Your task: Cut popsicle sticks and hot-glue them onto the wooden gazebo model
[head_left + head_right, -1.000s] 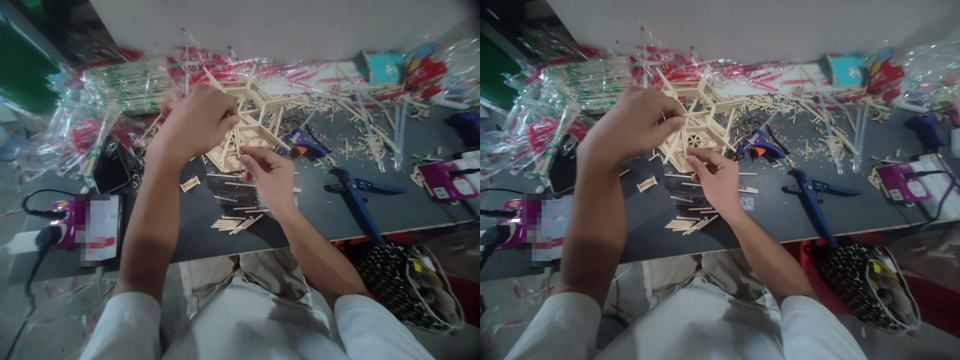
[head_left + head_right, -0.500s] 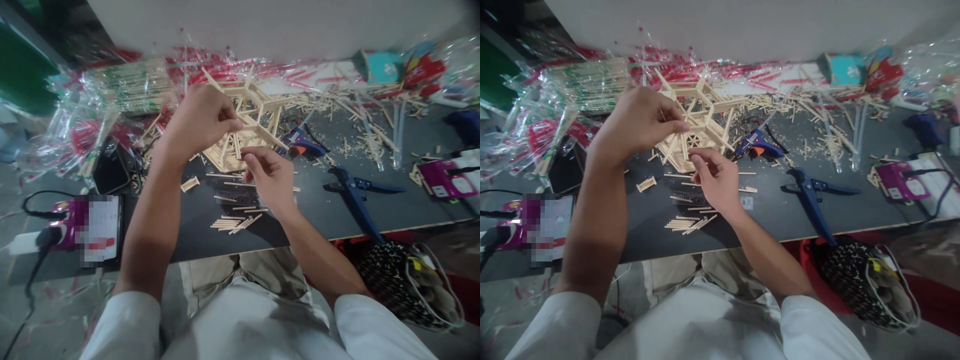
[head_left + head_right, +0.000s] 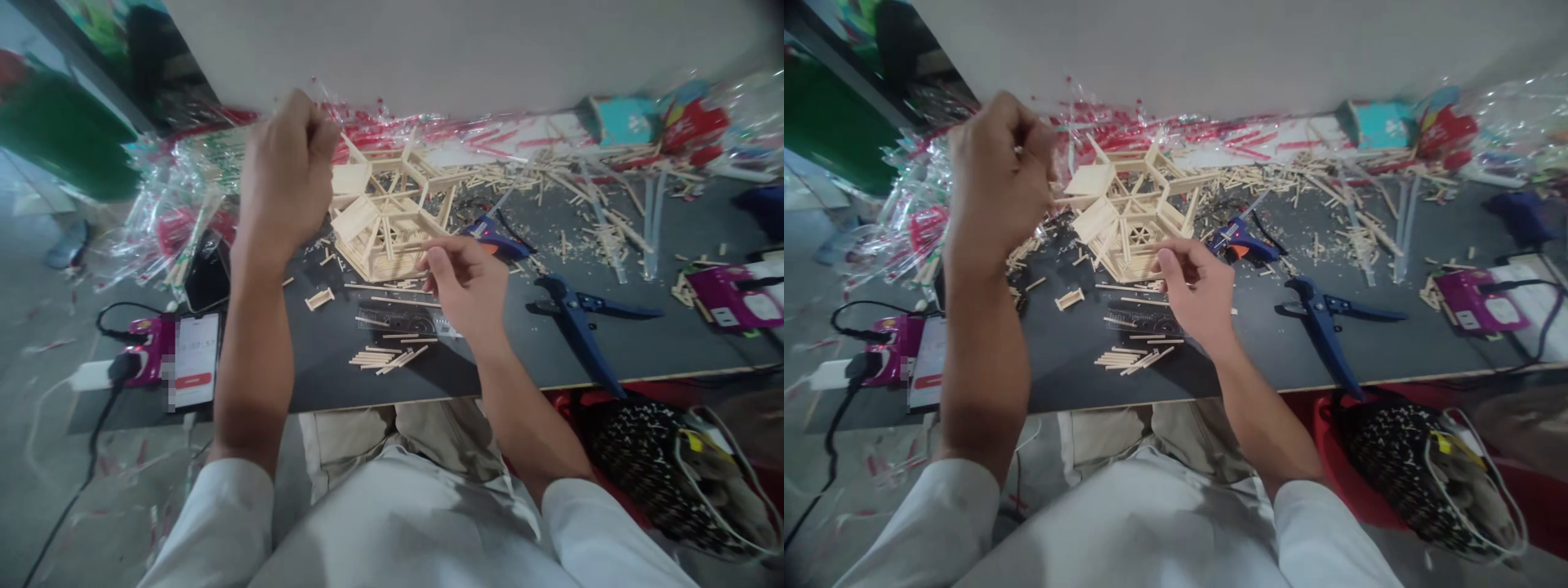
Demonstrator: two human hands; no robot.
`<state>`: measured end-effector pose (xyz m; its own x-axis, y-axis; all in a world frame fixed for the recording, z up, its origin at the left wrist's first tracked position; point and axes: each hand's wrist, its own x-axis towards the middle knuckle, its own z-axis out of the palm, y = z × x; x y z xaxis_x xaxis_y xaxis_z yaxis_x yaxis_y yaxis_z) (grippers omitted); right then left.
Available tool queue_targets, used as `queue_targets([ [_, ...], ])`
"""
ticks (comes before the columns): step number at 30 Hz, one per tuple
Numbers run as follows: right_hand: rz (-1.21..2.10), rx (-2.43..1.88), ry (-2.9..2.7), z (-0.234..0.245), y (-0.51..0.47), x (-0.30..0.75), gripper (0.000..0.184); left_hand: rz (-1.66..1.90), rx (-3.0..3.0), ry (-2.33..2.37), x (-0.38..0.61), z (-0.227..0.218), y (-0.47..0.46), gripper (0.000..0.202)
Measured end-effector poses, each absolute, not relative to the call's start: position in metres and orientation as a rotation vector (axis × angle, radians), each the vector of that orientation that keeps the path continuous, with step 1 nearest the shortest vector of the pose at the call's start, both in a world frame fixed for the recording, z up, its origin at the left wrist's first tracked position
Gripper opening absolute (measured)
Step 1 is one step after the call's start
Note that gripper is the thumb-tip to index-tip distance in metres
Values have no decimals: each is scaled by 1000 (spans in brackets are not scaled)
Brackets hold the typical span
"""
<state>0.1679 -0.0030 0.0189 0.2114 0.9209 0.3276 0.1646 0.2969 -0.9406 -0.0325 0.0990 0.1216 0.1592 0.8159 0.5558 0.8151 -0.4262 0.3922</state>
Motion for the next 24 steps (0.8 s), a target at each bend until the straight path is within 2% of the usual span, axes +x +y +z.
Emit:
queue_targets([
  [3,736,-1193,-1624,19,-18,188,23,1071,2453,1754,-43,138,68,32],
  [6,633,-1245,-2002,8,-31,210,16,811,2494,1800,-51,140,35,40],
  [10,573,-1334,-2262,-13,-38,233,26,679,2328,1775,-56,104,-2,38],
  [14,485,-1384,-2272,-25,-41,244,28,832,1963,1721,-60,42,-25,26],
  [17,392,-1401,-2240,-30,-45,247,26,783,1972,1672,-60,7,-32,19],
  [24,191,-1515,-2006,-35,-61,236,25,588,2196,1646,-53,-4,-33,20],
])
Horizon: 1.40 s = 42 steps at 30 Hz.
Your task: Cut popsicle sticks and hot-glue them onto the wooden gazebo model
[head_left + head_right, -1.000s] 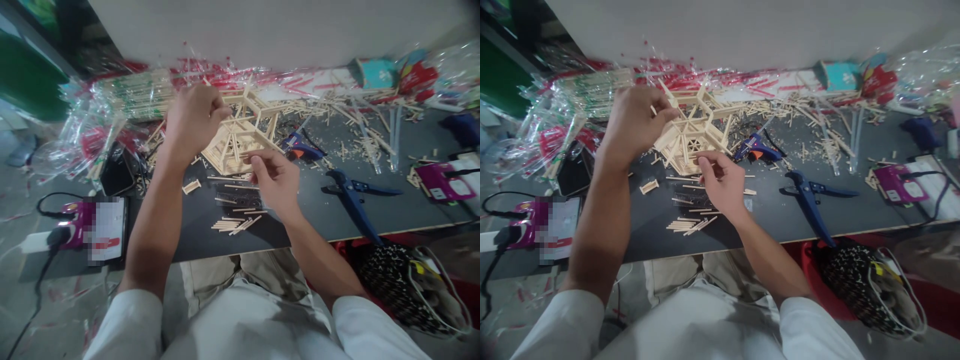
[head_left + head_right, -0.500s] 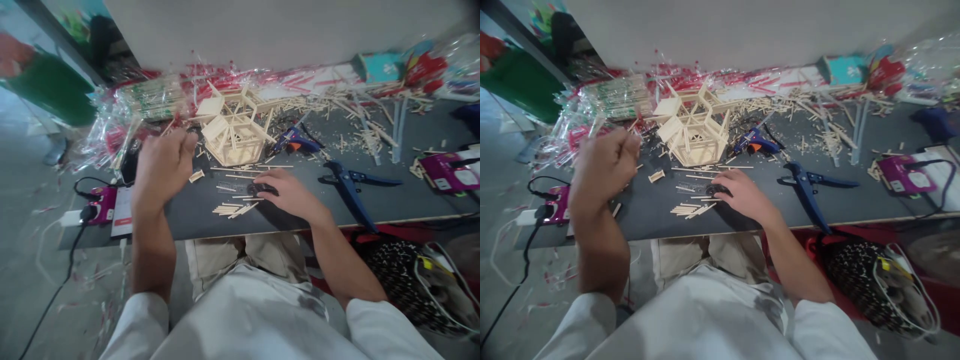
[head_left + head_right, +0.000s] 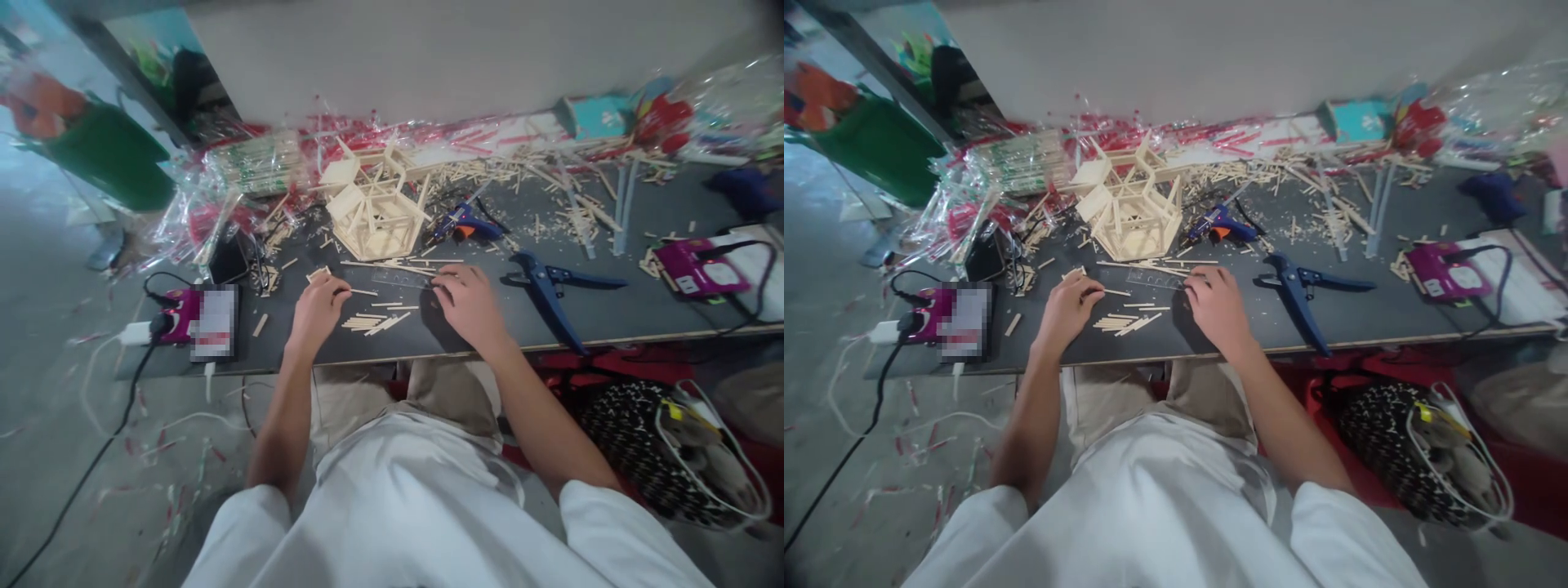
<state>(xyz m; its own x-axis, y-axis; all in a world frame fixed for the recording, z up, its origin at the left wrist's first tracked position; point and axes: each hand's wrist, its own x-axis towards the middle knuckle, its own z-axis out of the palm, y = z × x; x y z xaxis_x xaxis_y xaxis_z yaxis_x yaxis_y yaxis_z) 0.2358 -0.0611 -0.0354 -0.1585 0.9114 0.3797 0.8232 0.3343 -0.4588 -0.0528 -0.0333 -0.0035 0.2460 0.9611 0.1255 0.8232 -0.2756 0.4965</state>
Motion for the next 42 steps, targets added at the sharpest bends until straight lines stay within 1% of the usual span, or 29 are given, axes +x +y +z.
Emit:
queue_targets([
  [2,241,-1431,-2012,-34,-66,225,23,561,2198,1649,-51,-4,-32,21],
  [5,445,-1282,-2113,-32,-66,205,19,533,2225,1644,-47,-6,-33,22],
  [9,562,-1313,-2133,-31,-55,187,18,515,2259,1623,-42,-9,-36,22],
  [14,582,-1337,-2045,-36,-50,183,11,520,2259,1528,-43,-12,-38,27],
  [19,591,-1341,-1914,-43,-52,183,9,563,2274,1481,-43,-15,-36,29],
  [28,501,-1508,-1808,-44,-52,182,15,524,2275,1518,-39,-13,-35,30],
  [42,580,-1453,-1795,-48,-49,181,14,636,2246,1487,-40,-16,-32,25],
])
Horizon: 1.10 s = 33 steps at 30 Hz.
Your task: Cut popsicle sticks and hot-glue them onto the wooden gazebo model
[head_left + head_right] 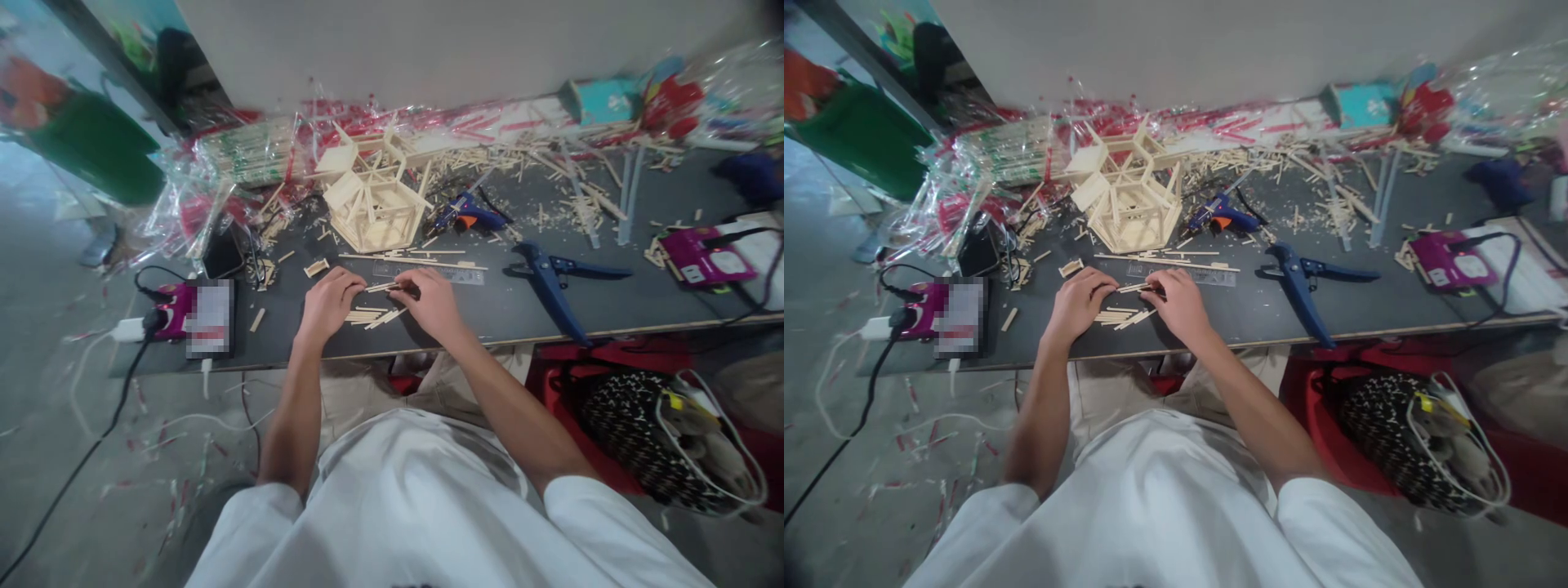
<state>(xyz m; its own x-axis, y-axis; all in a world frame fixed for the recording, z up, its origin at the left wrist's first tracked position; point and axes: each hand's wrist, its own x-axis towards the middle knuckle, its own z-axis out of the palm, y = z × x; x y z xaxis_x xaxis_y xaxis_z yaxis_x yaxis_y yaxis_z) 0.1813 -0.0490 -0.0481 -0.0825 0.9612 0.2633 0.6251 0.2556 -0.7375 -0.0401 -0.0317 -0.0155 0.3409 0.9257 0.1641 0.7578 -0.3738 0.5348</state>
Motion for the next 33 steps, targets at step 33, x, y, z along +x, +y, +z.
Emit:
queue_targets([
  [33,466,-1318,-1716,-35,-65,184,11,1109,1812,1623,-63,-32,-47,21],
])
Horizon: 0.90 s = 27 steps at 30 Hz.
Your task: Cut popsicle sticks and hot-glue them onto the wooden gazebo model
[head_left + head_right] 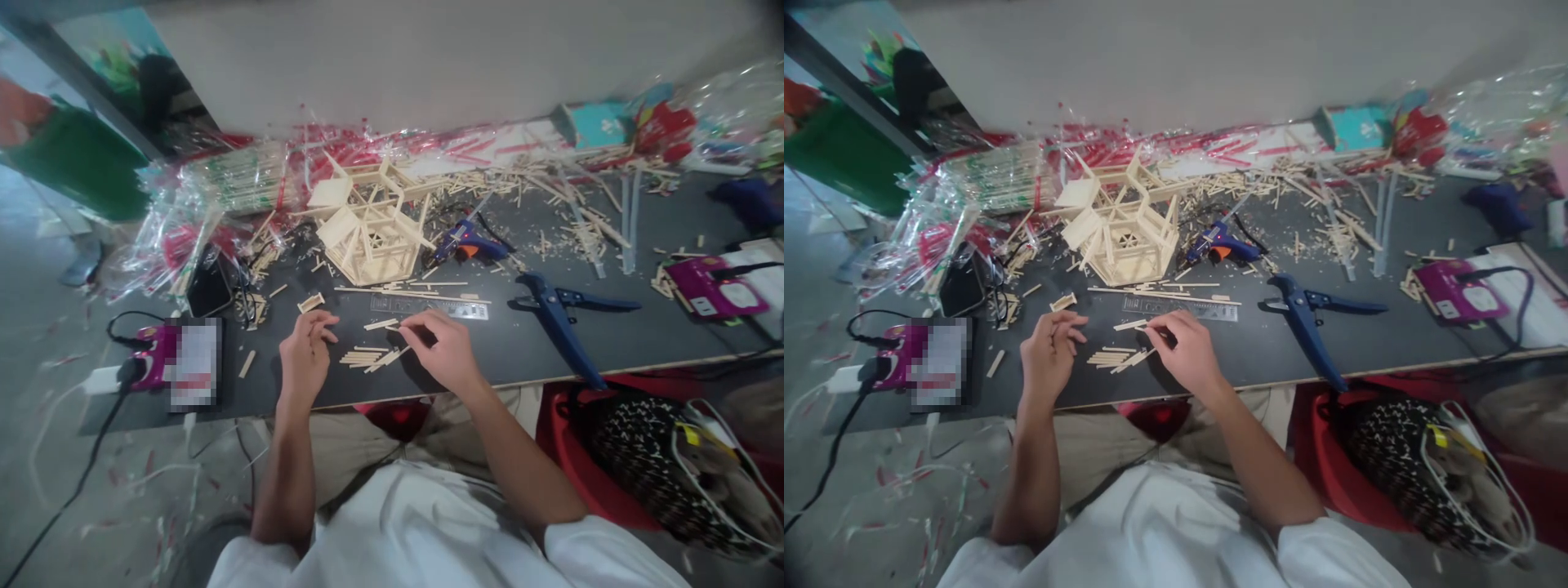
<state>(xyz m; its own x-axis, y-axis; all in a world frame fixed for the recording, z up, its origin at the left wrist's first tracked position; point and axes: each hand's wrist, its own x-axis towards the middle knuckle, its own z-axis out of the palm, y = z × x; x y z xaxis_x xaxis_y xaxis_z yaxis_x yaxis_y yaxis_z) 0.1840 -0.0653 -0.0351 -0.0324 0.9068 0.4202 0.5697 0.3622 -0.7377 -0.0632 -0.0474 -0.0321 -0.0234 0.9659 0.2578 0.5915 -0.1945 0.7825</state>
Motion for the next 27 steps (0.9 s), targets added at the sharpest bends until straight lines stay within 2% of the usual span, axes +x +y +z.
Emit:
queue_targets([
  [11,293,-1344,-1738,-26,-70,215,9,1021,1678,1694,-60,-24,-52,17],
  [21,319,-1462,-1644,-30,-72,228,8,855,1879,1842,-59,-16,-54,47],
  [27,344,-1497,-1649,-33,-72,228,6,1091,1520,1632,-56,-18,-54,31],
])
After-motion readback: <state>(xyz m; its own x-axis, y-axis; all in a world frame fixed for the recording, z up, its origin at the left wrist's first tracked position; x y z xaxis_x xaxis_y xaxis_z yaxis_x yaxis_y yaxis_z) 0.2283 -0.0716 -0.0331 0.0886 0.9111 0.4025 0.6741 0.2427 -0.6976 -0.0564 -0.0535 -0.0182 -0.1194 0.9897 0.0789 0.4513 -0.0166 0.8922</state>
